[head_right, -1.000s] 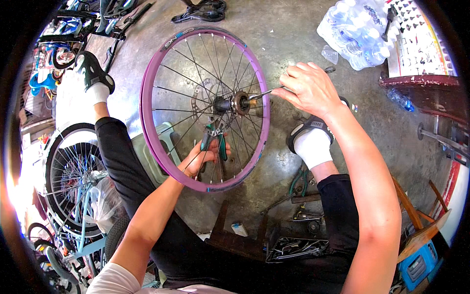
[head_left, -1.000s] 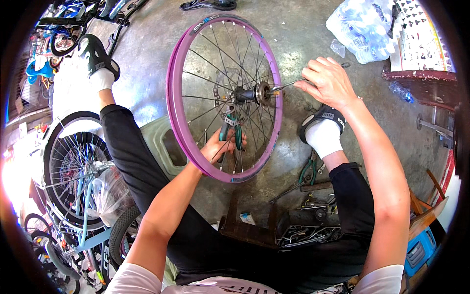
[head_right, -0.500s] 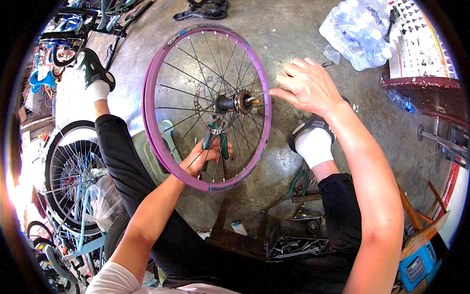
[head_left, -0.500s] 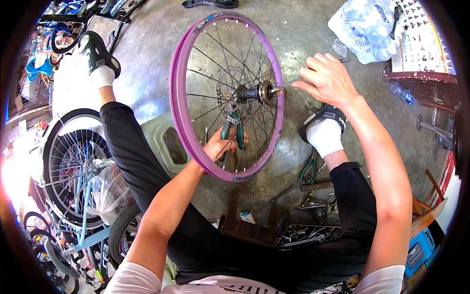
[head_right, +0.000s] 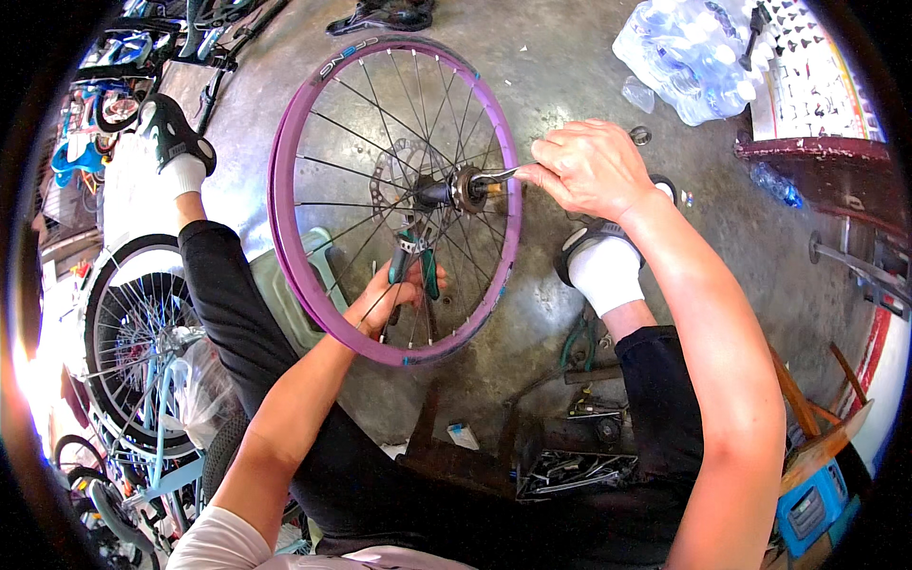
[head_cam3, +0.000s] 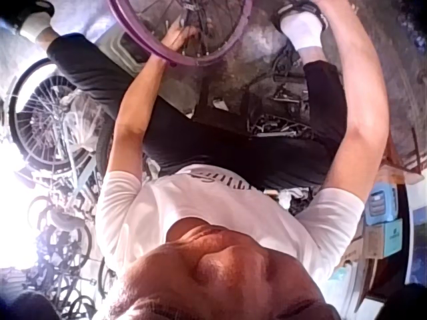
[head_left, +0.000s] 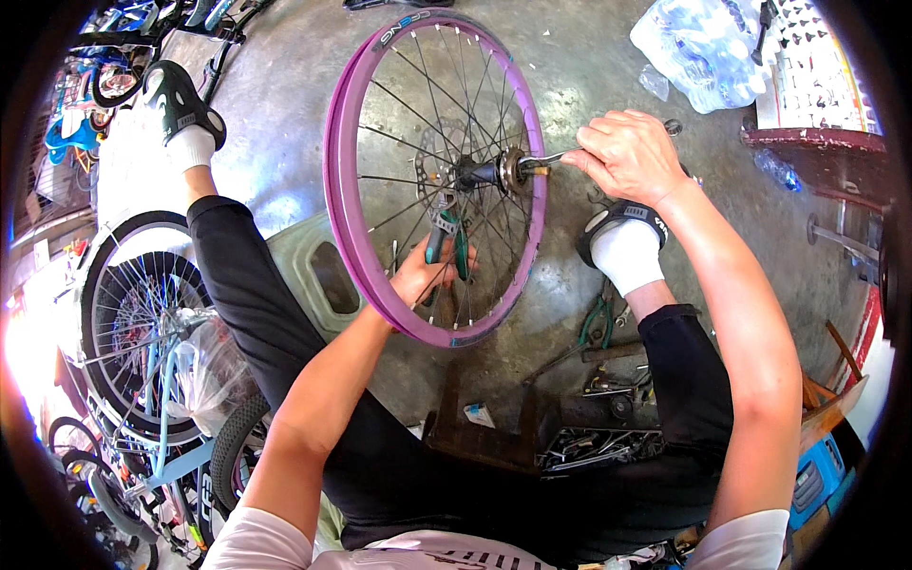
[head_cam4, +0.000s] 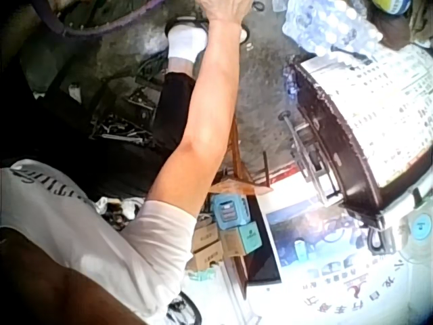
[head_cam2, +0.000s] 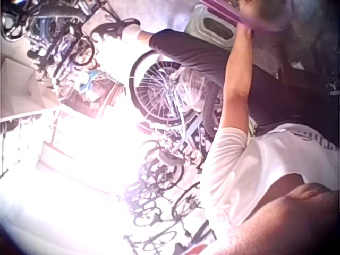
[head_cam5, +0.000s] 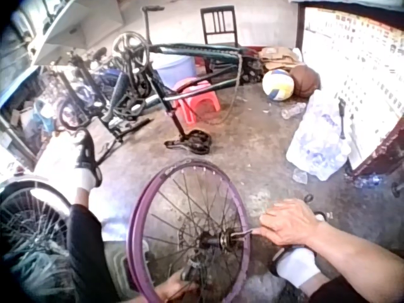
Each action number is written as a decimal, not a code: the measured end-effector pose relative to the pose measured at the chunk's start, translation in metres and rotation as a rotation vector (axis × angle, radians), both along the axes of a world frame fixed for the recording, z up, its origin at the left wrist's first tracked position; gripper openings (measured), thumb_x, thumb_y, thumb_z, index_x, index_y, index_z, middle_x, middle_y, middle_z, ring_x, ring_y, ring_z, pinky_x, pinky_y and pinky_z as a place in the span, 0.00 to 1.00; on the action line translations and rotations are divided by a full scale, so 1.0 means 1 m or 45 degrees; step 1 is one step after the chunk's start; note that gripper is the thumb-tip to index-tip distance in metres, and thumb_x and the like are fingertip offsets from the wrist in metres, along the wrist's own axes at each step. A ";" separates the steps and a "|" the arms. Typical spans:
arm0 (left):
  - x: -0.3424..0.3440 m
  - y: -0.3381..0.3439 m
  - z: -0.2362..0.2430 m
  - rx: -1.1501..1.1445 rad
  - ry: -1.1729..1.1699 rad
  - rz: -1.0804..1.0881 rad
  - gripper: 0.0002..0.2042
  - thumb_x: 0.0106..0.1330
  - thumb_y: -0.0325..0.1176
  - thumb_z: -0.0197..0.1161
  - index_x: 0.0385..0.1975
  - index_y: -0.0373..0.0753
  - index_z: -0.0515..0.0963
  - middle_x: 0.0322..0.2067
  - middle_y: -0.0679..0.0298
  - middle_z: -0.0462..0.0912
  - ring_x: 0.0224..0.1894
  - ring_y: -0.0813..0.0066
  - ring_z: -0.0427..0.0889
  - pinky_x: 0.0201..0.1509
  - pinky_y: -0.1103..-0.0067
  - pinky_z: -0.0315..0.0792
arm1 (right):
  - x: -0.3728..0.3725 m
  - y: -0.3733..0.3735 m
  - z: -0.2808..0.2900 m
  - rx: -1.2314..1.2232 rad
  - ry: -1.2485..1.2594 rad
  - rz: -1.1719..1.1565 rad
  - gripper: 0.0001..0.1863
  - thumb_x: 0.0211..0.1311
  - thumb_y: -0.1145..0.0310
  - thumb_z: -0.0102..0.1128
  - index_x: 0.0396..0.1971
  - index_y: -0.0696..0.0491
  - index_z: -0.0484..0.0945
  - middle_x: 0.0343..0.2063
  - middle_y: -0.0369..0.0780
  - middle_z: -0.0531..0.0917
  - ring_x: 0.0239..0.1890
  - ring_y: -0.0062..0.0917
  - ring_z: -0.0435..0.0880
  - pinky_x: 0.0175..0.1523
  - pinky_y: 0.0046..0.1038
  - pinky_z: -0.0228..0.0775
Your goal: The person uses a pair of pliers and a hammer to strike the axle of a bicycle wheel while sitting on the floor.
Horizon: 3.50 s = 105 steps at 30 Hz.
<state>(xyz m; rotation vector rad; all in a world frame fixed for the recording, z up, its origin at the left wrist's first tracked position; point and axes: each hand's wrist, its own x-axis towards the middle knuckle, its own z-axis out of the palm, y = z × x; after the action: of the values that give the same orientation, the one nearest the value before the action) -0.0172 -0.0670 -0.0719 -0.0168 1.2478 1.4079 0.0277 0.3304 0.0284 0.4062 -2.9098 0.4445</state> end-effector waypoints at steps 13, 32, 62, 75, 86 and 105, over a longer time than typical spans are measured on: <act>0.001 0.010 0.015 0.043 0.086 -0.030 0.37 0.59 0.21 0.59 0.74 0.37 0.64 0.57 0.55 0.83 0.61 0.60 0.83 0.49 0.74 0.75 | 0.016 -0.022 0.005 0.064 -0.348 -0.341 0.26 0.71 0.43 0.58 0.22 0.50 0.80 0.21 0.42 0.84 0.28 0.42 0.86 0.32 0.45 0.77; 0.005 0.016 0.017 -0.094 0.066 -0.007 0.35 0.60 0.19 0.58 0.72 0.39 0.65 0.57 0.59 0.82 0.58 0.66 0.84 0.43 0.79 0.73 | 0.059 -0.035 0.003 -1.067 -1.426 -0.954 0.34 0.74 0.33 0.52 0.19 0.49 0.68 0.16 0.29 0.67 0.17 0.15 0.64 0.21 0.24 0.55; 0.008 0.009 0.004 0.028 0.113 0.005 0.37 0.59 0.22 0.68 0.72 0.37 0.63 0.60 0.56 0.80 0.62 0.61 0.82 0.48 0.77 0.75 | -0.001 -0.001 0.060 0.281 0.072 0.154 0.14 0.60 0.56 0.70 0.38 0.50 0.86 0.34 0.33 0.79 0.41 0.26 0.79 0.44 0.30 0.69; 0.002 0.006 0.008 -0.005 0.060 -0.016 0.35 0.57 0.16 0.59 0.70 0.37 0.65 0.59 0.54 0.81 0.60 0.58 0.84 0.39 0.77 0.76 | 0.011 -0.005 0.036 0.167 -0.127 -0.030 0.16 0.63 0.52 0.66 0.23 0.47 0.81 0.23 0.37 0.81 0.33 0.33 0.84 0.37 0.36 0.74; -0.002 0.018 0.021 -0.054 0.153 -0.109 0.25 0.70 0.30 0.63 0.66 0.38 0.68 0.52 0.60 0.83 0.53 0.68 0.86 0.39 0.78 0.73 | 0.032 -0.012 -0.013 -1.273 -1.418 -0.741 0.28 0.73 0.45 0.58 0.21 0.53 0.81 0.14 0.28 0.68 0.17 0.16 0.62 0.25 0.26 0.52; -0.058 0.012 0.097 -0.409 0.211 -0.139 0.22 0.64 0.28 0.65 0.58 0.31 0.74 0.50 0.48 0.85 0.50 0.62 0.86 0.53 0.63 0.83 | 0.094 -0.064 -0.030 -0.818 -0.533 -1.161 0.24 0.76 0.47 0.56 0.39 0.55 0.85 0.26 0.45 0.81 0.36 0.41 0.84 0.43 0.40 0.72</act>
<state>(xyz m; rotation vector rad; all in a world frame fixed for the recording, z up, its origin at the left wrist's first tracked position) -0.0748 -0.0547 0.0252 -0.0518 1.5795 1.1211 0.1221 0.2669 -0.0019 -1.1480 -2.6608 1.2986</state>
